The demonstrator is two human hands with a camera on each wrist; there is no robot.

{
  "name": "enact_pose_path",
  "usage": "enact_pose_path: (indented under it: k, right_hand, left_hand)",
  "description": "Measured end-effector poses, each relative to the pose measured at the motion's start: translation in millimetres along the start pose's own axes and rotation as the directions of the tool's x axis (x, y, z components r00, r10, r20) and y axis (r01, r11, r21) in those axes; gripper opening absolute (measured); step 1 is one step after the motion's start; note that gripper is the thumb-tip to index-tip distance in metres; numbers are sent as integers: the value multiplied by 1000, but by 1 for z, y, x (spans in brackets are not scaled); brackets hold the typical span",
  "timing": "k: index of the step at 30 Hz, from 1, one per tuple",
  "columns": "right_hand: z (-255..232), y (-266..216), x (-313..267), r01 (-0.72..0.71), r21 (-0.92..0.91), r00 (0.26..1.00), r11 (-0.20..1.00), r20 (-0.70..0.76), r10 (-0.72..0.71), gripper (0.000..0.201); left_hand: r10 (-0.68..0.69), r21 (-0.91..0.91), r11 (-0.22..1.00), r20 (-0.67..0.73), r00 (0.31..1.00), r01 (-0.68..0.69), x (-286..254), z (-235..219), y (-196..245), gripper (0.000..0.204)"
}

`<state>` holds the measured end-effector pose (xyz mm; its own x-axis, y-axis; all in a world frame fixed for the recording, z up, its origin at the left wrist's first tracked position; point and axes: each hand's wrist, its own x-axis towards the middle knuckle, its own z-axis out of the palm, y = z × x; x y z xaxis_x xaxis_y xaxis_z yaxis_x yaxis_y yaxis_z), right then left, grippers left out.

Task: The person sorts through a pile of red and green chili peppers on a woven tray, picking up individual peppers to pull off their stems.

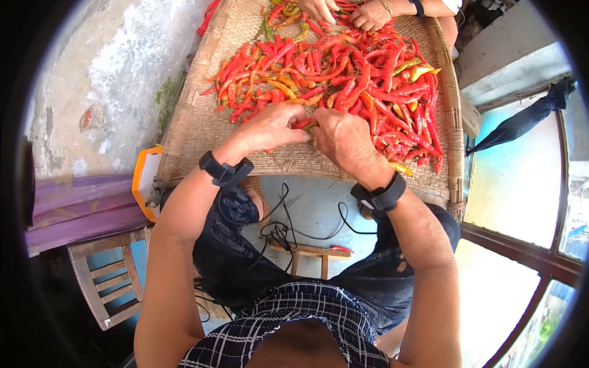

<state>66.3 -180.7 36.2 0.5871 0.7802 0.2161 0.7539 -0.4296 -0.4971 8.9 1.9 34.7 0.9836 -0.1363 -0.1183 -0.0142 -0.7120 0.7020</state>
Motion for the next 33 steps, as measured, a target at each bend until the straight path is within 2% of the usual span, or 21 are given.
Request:
enact_pose_path:
  k: [2, 4, 6, 7, 8, 10, 11, 12, 14, 16, 18, 20, 22, 24, 25, 27, 28, 30, 31, 32, 33]
  right_hand:
    - [-7, 6, 0, -2, -43, 999, 999, 41, 3, 11]
    - [-19, 12, 4, -20, -36, 1000, 999, -4, 20, 10]
    - [-34, 19, 7, -54, 16, 990, 998, -127, 55, 11]
    - [-45, 22, 8, -150, 26, 976, 988, -156, 152, 12]
    - [-53, 33, 10, -169, 72, 953, 983, -244, 182, 12]
    - [-74, 46, 13, -237, 47, 899, 970, -369, 238, 14]
    - [-80, 52, 13, -278, 31, 864, 960, -428, 264, 17]
    - [-84, 55, 13, -319, 18, 825, 947, -487, 287, 20]
    - [-81, 56, 11, -262, -8, 829, 965, -513, 221, 26]
    - [-71, 46, 10, -241, 33, 903, 970, -358, 237, 25]
    - [-64, 34, 9, -191, -12, 955, 982, -232, 183, 22]
    - [-61, 21, 7, -194, 12, 972, 981, -129, 194, 19]
    - [-56, 20, 6, -177, 1, 977, 984, -120, 176, 17]
    - [-50, 22, 6, -162, -8, 980, 987, -115, 160, 16]
    - [-46, 24, 5, -129, 31, 984, 991, -117, 132, 15]
    - [-42, 24, 5, -97, 69, 987, 993, -120, 105, 14]
    - [-40, 22, 5, -132, 151, 988, 980, -66, 143, 16]
    - [-33, 16, 7, -168, 230, 985, 959, -6, 174, 18]
    - [-29, 13, 8, -140, 260, 988, 955, -20, 150, 21]
    - [-25, 8, 8, -112, 290, 991, 950, -35, 128, 24]
    - [-24, 1, 9, -185, 312, 982, 932, 34, 184, 27]
  left_hand:
    - [-104, -182, 977, 56, 993, 112, 1, -10, 0, 29]
    - [-62, -149, 987, 24, 998, 65, 6, -18, -11, 24]
    - [-66, -2, 998, -329, 942, 69, 9, -20, -19, 21]
    - [32, 101, 995, -462, 886, 16, 10, -18, -24, 23]
    - [32, 102, 995, -464, 885, 17, 13, -14, -28, 23]
    - [149, 250, 967, -417, 897, -44, 20, -3, -32, 29]
    - [163, 242, 967, -362, 918, -76, 21, 4, -36, 33]
    - [162, 239, 968, -364, 917, -76, 20, 7, -33, 33]
    - [51, 389, 920, -237, 970, 46, 15, 13, -26, 32]
    - [26, 429, 901, -194, 981, 61, 13, 11, -21, 30]
    - [108, 427, 904, -153, 982, -33, 8, 9, -21, 28]
    - [77, 437, 899, -90, 993, -30, 6, 4, -19, 27]
    - [44, 447, 894, -28, 999, -27, 5, 3, -22, 26]
    - [252, 293, 941, -281, 926, -168, 4, 1, -23, 27]
    - [254, 293, 941, -278, 926, -170, 5, -4, -17, 27]
    - [-80, -58, 996, -201, 976, 69, 8, -15, -2, 27]
    - [-79, -59, 996, -200, 976, 69, 7, -16, 3, 27]
    - [-93, -421, 907, -239, 966, -16, 4, -14, 10, 26]
    - [-57, -497, 864, -253, 966, -79, 7, -10, 8, 24]
    - [-59, -498, 864, -254, 966, -78, 7, -9, 8, 24]
    - [-95, -665, 744, -201, 975, -64, 5, -8, 9, 24]
